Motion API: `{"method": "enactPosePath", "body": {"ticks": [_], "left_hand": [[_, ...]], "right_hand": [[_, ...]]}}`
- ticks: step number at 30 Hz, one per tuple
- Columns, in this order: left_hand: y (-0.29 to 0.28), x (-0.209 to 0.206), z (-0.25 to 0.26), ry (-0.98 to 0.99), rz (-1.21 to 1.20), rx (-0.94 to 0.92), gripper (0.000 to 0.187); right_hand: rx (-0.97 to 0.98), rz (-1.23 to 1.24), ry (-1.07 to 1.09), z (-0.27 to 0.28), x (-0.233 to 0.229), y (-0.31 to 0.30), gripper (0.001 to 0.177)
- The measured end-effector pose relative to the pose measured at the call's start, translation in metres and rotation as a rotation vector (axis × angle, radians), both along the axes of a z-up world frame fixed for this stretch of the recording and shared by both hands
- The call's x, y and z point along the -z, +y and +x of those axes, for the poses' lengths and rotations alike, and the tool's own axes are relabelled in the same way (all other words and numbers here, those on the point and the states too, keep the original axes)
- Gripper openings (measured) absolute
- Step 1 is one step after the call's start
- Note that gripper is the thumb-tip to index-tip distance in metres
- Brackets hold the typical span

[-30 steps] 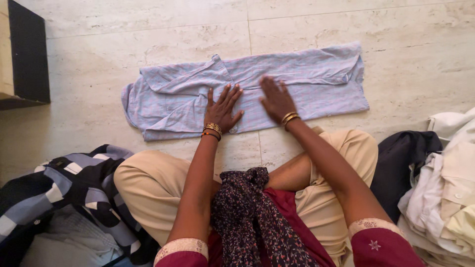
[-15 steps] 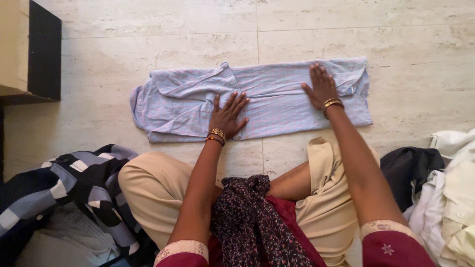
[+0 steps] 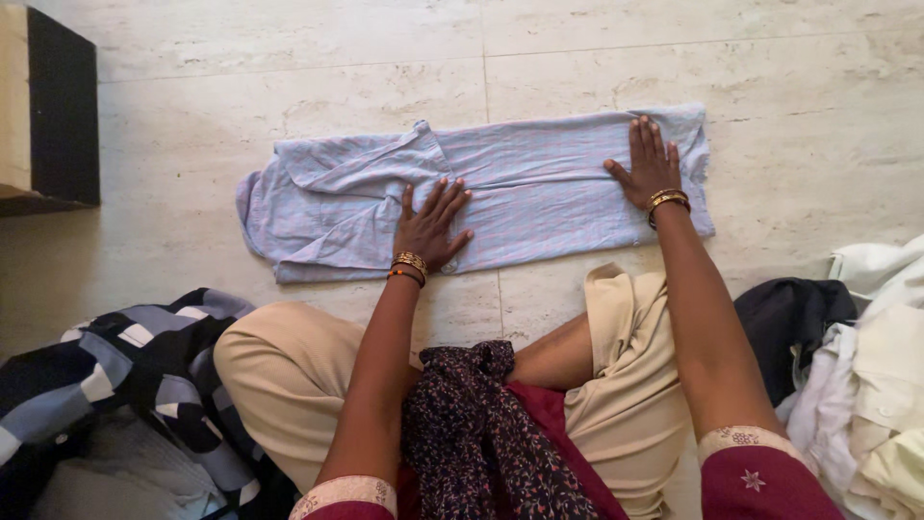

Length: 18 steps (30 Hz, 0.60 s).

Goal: The person folds a light blue button-down shirt while sitting on the floor, smoothing the fabric by hand and carefully lining up the sleeves and sides before completing the fold.

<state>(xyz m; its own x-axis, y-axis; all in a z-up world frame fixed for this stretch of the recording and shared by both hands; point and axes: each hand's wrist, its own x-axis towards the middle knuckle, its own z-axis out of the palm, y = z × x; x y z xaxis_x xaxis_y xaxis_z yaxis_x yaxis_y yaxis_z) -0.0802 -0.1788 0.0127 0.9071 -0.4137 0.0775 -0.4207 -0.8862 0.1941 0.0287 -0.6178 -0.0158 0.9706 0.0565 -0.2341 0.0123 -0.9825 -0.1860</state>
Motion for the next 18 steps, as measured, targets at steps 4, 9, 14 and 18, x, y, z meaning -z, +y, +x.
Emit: {"method": "enactPosePath", "body": {"ticks": [4, 9, 14, 18], "left_hand": [[-0.001, 0.000, 0.000, -0.008, -0.003, 0.001, 0.072], [-0.002, 0.002, 0.000, -0.026, 0.029, -0.007, 0.074], [-0.001, 0.004, 0.000, -0.046, 0.018, -0.009, 0.073], [-0.001, 0.005, -0.001, -0.049, -0.017, -0.018, 0.072]], "right_hand": [[-0.002, 0.019, -0.030, -0.003, 0.000, 0.001, 0.093], [0.000, 0.018, -0.058, 0.000, 0.003, 0.004, 0.091], [0.075, -0.131, -0.113, -0.003, 0.010, 0.032, 0.088], [-0.188, -0.008, -0.312, -0.009, 0.018, 0.087, 0.078]]}}
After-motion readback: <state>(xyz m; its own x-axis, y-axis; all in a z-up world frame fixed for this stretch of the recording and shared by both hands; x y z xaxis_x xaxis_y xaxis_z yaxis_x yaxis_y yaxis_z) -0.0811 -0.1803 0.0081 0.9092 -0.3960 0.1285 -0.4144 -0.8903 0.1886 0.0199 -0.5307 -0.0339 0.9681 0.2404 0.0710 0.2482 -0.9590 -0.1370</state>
